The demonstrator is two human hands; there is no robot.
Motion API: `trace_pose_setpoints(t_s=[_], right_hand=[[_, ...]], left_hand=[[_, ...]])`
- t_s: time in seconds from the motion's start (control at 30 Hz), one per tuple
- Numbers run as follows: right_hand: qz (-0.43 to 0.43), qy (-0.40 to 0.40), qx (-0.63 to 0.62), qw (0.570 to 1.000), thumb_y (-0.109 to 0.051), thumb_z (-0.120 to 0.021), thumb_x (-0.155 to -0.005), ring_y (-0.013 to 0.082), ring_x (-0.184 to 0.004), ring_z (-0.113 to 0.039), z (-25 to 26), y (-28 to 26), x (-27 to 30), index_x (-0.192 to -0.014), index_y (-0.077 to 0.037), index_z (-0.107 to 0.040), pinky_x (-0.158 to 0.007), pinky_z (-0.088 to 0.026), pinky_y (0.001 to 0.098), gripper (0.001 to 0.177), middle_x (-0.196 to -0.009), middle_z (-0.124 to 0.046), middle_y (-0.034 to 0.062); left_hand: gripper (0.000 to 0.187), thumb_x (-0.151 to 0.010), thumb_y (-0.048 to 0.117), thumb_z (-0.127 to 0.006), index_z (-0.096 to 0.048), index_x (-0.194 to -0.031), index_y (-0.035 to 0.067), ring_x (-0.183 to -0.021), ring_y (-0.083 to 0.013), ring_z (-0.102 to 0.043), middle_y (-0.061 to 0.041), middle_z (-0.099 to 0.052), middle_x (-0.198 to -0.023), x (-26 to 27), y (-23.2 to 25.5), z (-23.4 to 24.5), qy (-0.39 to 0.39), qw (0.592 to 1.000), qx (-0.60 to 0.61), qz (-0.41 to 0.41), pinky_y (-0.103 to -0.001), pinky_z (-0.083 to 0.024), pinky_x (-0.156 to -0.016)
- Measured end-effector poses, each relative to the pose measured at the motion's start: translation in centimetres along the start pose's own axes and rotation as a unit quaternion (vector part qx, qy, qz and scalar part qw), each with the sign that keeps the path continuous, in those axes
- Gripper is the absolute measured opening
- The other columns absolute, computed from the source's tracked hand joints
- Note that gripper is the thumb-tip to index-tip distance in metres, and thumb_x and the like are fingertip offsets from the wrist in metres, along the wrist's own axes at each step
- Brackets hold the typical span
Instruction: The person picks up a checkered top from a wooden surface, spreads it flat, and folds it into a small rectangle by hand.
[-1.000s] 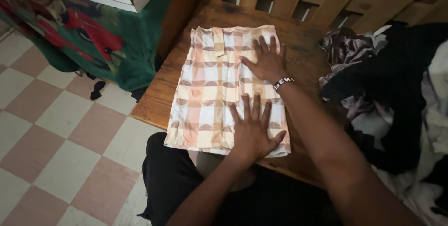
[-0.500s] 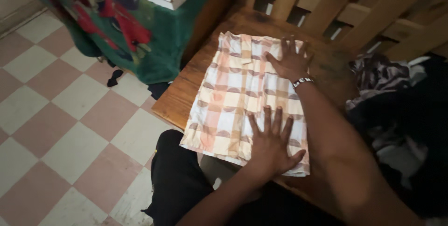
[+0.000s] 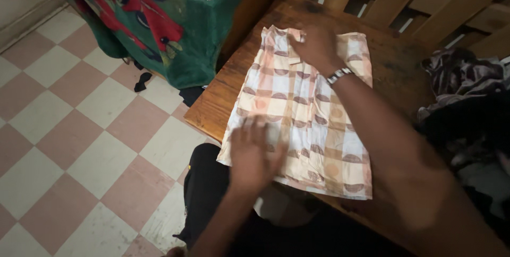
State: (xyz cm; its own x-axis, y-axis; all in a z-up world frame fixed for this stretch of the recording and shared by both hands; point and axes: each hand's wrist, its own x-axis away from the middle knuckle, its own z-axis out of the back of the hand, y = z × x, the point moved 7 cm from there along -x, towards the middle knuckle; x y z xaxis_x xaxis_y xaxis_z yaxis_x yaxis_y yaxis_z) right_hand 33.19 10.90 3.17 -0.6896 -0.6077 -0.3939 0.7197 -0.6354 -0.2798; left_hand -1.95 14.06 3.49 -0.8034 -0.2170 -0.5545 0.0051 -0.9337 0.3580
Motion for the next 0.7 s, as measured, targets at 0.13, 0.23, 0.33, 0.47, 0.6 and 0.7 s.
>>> trace_pose_setpoints(t_s=[0.13,0.23,0.33,0.47,0.6,0.7], right_hand=[[0.001,-0.059,0.039,0.997,-0.055,-0.073,-0.092,0.0374,-0.101,-0.071,-1.8,-6.0,-3.1,-0.127,-0.008,-0.069,-0.085,-0.056,0.0488,0.059,-0.11,-0.074,0.0198],[-0.003,-0.033,0.066,0.997,-0.062,-0.077,-0.079,0.0416,-0.098,-0.069,-2.8,-8.6,-3.9,-0.13,-0.003,-0.064,-0.076,-0.055,0.0534,0.078,-0.11,-0.071,0.0237],[-0.047,-0.056,0.084,0.994,-0.067,-0.075,-0.076,0.0402,-0.098,-0.069,-4.7,-8.7,-4.3,-0.131,-0.005,-0.061,-0.075,-0.056,0.0527,0.085,-0.11,-0.071,0.0226],[-0.142,-0.142,0.1,0.975,-0.062,-0.07,-0.085,0.0315,-0.105,-0.072,-8.3,-6.2,-4.5,-0.123,-0.009,-0.068,-0.084,-0.058,0.0466,0.066,-0.111,-0.075,0.014],[-0.138,-0.053,0.082,0.986,-0.078,-0.067,-0.087,0.0348,-0.099,-0.07,-9.8,-3.9,-5.6,-0.123,0.002,-0.062,-0.077,-0.057,0.0461,0.088,-0.107,-0.073,0.0189],[-0.166,-0.045,-0.01,0.985,-0.05,-0.058,-0.097,0.0346,-0.101,-0.072,-10.5,-1.9,-6.5,-0.111,-0.01,-0.073,-0.083,-0.056,0.0501,0.045,-0.109,-0.075,0.0154]], left_hand=[[0.052,-0.089,0.03,-0.073,-0.061,-0.125,-0.005,-0.118,-0.0402,-0.06,-0.021,-0.063,-0.127,0.5,-4.6,3.1,0.062,0.994,-0.007,0.084,-0.049,-0.052,-0.098],[0.049,-0.085,0.029,-0.077,-0.063,-0.123,0.0,-0.106,-0.0368,-0.061,-0.017,-0.065,-0.114,-0.1,-5.8,2.9,-0.004,0.99,-0.031,0.134,-0.048,-0.055,-0.088],[0.06,-0.081,0.03,-0.079,-0.057,-0.126,-0.003,-0.104,-0.0398,-0.063,-0.019,-0.062,-0.108,-0.8,-6.0,2.0,-0.051,0.981,-0.042,0.184,-0.051,-0.056,-0.071],[0.058,-0.081,0.029,-0.077,-0.052,-0.123,-0.002,-0.094,-0.0424,-0.068,-0.022,-0.058,-0.112,-0.6,-6.8,2.0,-0.051,0.976,-0.005,0.214,-0.05,-0.059,-0.069],[0.044,-0.088,0.027,-0.076,-0.052,-0.116,0.003,-0.084,-0.0442,-0.07,-0.019,-0.064,-0.107,0.2,-7.5,1.2,-0.106,0.96,-0.002,0.258,-0.052,-0.057,-0.07],[0.034,-0.087,0.021,-0.075,-0.057,-0.111,0.006,-0.085,-0.0412,-0.071,-0.016,-0.07,-0.102,0.1,-6.8,2.2,-0.067,0.971,0.029,0.229,-0.052,-0.056,-0.073]])
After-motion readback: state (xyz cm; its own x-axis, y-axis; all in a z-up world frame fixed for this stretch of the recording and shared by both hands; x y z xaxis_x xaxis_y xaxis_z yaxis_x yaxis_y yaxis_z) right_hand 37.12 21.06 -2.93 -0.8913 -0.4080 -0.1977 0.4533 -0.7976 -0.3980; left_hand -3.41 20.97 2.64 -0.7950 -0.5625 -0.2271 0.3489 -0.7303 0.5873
